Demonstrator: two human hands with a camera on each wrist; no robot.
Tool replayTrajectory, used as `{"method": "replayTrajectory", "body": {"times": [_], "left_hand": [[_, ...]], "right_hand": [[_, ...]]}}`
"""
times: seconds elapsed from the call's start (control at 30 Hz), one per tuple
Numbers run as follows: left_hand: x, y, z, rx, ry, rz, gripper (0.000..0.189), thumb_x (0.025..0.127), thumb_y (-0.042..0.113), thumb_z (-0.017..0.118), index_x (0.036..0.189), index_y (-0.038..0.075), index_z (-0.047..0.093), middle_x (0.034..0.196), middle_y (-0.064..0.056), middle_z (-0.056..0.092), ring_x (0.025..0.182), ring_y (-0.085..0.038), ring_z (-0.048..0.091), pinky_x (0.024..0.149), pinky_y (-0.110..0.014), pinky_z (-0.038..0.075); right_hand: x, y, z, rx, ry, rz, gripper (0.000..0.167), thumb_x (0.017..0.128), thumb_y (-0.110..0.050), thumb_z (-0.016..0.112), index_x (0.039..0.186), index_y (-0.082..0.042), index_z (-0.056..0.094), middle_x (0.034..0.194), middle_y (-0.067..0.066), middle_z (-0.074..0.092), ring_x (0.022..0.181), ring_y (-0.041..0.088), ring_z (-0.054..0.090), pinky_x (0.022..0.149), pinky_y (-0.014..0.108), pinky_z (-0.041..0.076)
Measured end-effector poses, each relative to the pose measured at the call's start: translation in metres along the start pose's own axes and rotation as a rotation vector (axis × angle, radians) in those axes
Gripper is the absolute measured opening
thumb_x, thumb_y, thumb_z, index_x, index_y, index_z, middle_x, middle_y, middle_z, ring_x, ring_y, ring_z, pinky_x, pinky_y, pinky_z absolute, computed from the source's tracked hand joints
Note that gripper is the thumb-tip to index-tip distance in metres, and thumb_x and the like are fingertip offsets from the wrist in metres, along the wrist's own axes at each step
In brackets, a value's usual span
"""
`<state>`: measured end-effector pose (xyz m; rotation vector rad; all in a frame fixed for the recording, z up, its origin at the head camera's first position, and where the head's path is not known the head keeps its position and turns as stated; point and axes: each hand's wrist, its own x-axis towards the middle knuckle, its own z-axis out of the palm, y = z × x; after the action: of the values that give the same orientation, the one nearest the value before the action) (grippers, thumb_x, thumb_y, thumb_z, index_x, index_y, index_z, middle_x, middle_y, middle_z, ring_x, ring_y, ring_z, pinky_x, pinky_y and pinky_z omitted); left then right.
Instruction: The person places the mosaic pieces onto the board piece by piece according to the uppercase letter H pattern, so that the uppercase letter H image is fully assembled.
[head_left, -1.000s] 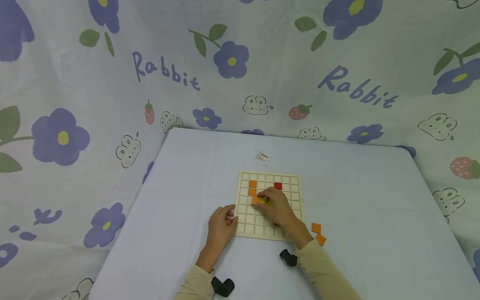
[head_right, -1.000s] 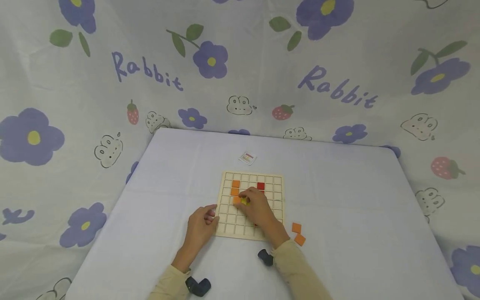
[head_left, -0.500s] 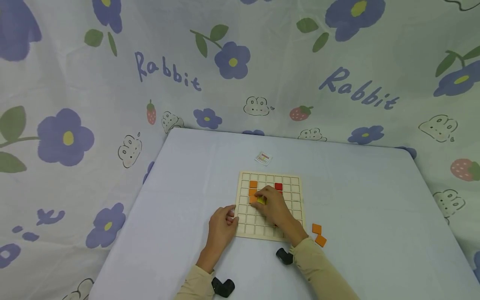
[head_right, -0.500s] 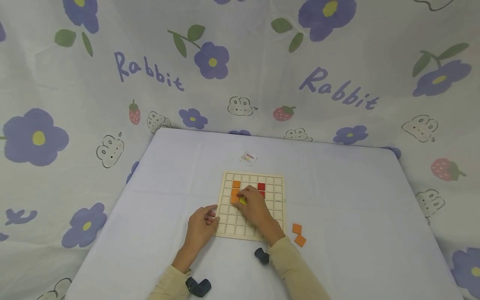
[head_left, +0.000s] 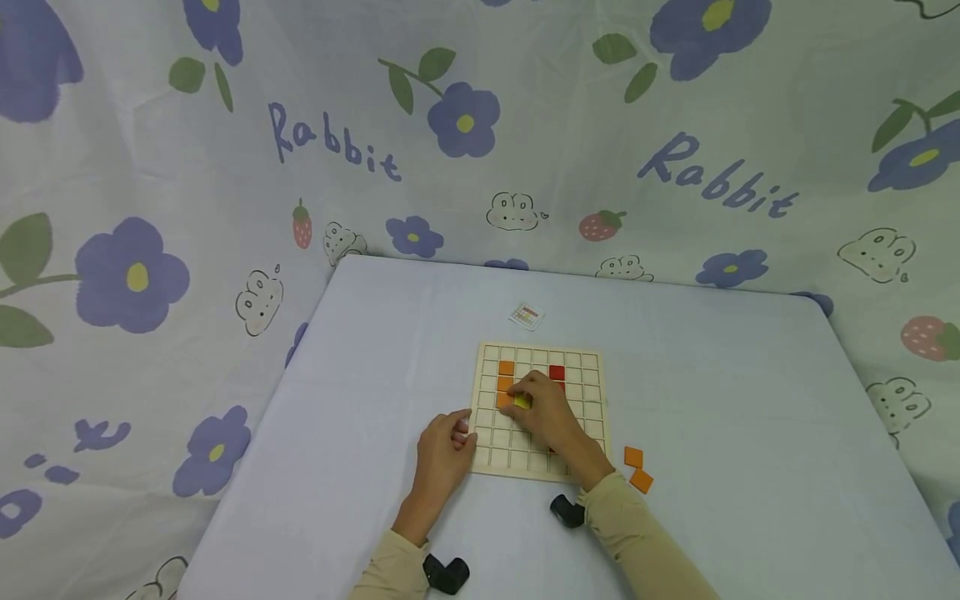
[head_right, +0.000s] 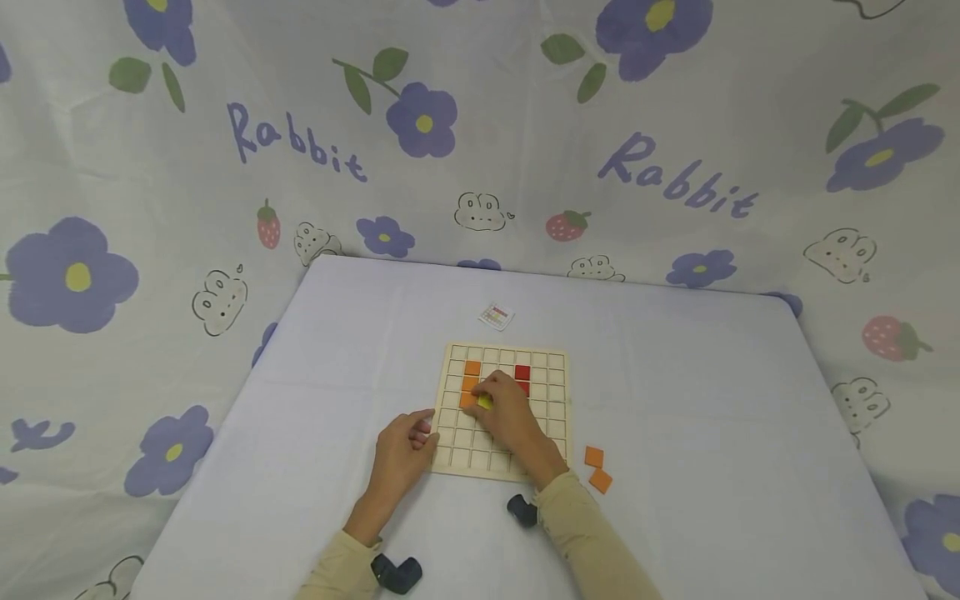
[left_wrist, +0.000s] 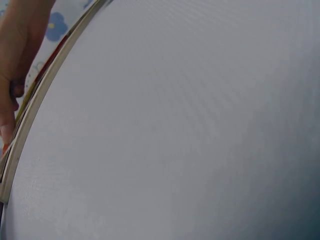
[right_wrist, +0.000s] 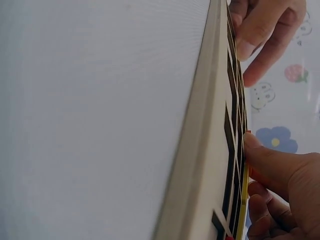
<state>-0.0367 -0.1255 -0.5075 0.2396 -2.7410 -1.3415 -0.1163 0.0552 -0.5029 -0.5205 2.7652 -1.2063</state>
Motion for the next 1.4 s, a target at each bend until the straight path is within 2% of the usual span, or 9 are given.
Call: {"method": "replayTrajectory", "body": {"times": [0.3,0.6,0.87,1.2,1.4], "left_hand": [[0.000,0.000,0.001,0.008,0.006,0.018,0.035,0.082,-0.005,0.074,0.117,-0.002,0.071,0.086,-0.007,0.063,0.072,-0.008,0.060,0.061,-0.013,0.054],[0.000,-0.001,0.002,0.003,0.005,0.006,0.035,0.083,-0.005,0.073,0.117,-0.001,0.071,0.087,-0.007,0.063,0.073,-0.008,0.061,0.062,-0.013,0.054],[0.000,0.000,0.002,-0.002,0.006,0.008,0.035,0.083,-0.005,0.073,0.117,-0.001,0.071,0.087,-0.007,0.063,0.073,-0.008,0.061,0.062,-0.014,0.054],[-0.001,0.001,0.002,-0.005,0.011,0.009,0.034,0.083,-0.005,0.074,0.116,-0.001,0.071,0.087,-0.007,0.063,0.073,-0.009,0.061,0.062,-0.014,0.054],[-0.002,0.000,0.002,-0.008,0.026,0.022,0.034,0.082,-0.005,0.074,0.115,-0.001,0.072,0.086,-0.008,0.064,0.072,-0.009,0.061,0.061,-0.014,0.054]], "right_hand": [[0.000,0.000,0.001,0.024,0.017,0.017,0.027,0.079,-0.019,0.085,0.102,-0.008,0.078,0.095,0.000,0.064,0.078,0.010,0.049,0.067,0.020,0.044],[-0.001,-0.001,0.000,0.015,0.006,0.042,0.028,0.078,-0.022,0.085,0.103,-0.010,0.079,0.094,-0.001,0.064,0.077,0.009,0.049,0.066,0.020,0.044],[-0.001,0.000,-0.001,0.013,0.014,0.021,0.028,0.078,-0.021,0.085,0.103,-0.010,0.080,0.094,-0.001,0.064,0.076,0.010,0.049,0.066,0.020,0.044],[-0.001,0.002,-0.001,-0.016,0.013,0.015,0.030,0.079,-0.023,0.085,0.106,-0.011,0.079,0.097,-0.001,0.064,0.079,0.011,0.050,0.068,0.021,0.045],[-0.002,0.002,-0.009,-0.009,0.038,0.057,0.032,0.080,-0.028,0.085,0.107,-0.012,0.078,0.099,-0.001,0.067,0.084,0.013,0.057,0.075,0.027,0.052]]}}
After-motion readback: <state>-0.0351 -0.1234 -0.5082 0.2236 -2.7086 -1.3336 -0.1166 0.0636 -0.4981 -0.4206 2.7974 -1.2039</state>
